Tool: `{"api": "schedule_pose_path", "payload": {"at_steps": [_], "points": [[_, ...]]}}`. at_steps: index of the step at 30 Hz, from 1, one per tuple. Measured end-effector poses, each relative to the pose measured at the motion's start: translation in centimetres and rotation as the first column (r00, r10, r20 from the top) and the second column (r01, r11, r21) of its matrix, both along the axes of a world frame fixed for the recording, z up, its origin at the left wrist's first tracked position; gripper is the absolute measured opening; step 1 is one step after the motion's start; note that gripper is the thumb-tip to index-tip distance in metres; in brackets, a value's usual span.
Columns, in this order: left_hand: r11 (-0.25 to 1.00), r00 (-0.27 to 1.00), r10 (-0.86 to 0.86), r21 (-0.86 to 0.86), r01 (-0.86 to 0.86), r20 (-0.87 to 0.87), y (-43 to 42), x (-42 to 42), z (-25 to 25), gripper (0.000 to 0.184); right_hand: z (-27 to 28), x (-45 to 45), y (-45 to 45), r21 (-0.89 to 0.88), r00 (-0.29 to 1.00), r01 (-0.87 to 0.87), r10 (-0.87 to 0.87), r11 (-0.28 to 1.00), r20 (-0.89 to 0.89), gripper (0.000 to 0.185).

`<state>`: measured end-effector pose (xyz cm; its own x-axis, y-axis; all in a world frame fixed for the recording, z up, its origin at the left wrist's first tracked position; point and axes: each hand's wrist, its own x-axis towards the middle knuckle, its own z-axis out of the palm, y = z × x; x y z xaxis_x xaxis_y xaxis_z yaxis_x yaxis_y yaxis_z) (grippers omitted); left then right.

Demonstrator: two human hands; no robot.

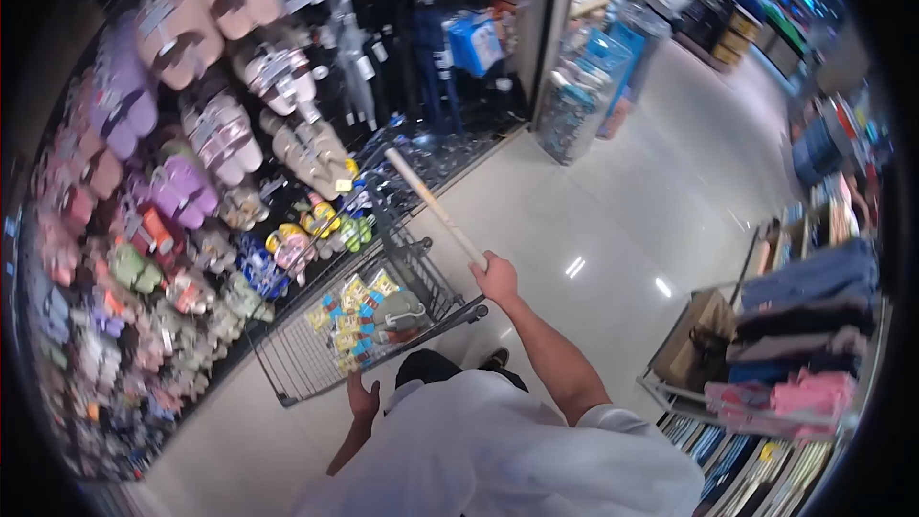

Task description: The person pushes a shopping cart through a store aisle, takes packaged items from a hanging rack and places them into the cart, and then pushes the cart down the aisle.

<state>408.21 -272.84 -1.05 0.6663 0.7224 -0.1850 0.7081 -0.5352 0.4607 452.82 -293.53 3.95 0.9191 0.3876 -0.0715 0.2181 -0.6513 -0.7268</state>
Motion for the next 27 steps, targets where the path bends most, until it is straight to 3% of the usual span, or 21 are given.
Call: {"api": "schedule_pose_path", "payload": {"at_steps": [3, 5, 8, 14, 20, 26, 27], "points": [[0.997, 0.997, 0.060, -0.041, -0.062, -0.048, -2.5, 2.0, 1.0, 0.088, -0.4, 2.1, -0.2, 0.002, 0.998, -0.053, 0.053, 0.999, 0.023, 0.038], [0.992, 0.937, 0.118, -0.010, -0.129, -0.328, -4.3, 4.2, 3.2, 0.091, -0.2, 2.8, -0.9, 0.008, 0.996, -0.084, 0.084, 0.996, 0.011, 0.038], [0.994, 0.912, 0.095, 0.092, -0.063, -0.399, -5.7, 5.0, 2.8, 0.093, -0.4, 3.9, -1.6, 0.023, 0.994, -0.107, 0.108, 0.994, -0.010, 0.037], [0.992, 0.968, 0.081, 0.110, -0.055, -0.239, -6.9, 6.7, 0.9, 0.096, -0.2, 6.2, -1.8, 0.067, 0.993, -0.100, 0.096, 0.993, 0.061, 0.038], [0.993, 0.990, 0.119, -0.013, -0.120, -0.075, -8.6, 12.6, 1.4, 0.102, -0.9, 11.9, -2.9, -0.137, 0.994, -0.106, 0.099, 0.985, -0.054, 0.040], [0.983, 0.983, 0.150, 0.087, -0.160, 0.105, -8.5, 16.1, -2.4, 0.088, -0.6, 16.5, -3.1, -0.152, 0.992, -0.106, 0.094, 0.983, -0.081, 0.043], [0.981, 0.980, 0.124, 0.128, -0.145, 0.158, -8.4, 17.3, -1.6, 0.076, -0.5, 17.3, -3.2, -0.153, 0.992, -0.103, 0.089, 0.983, -0.093, 0.042]]}}
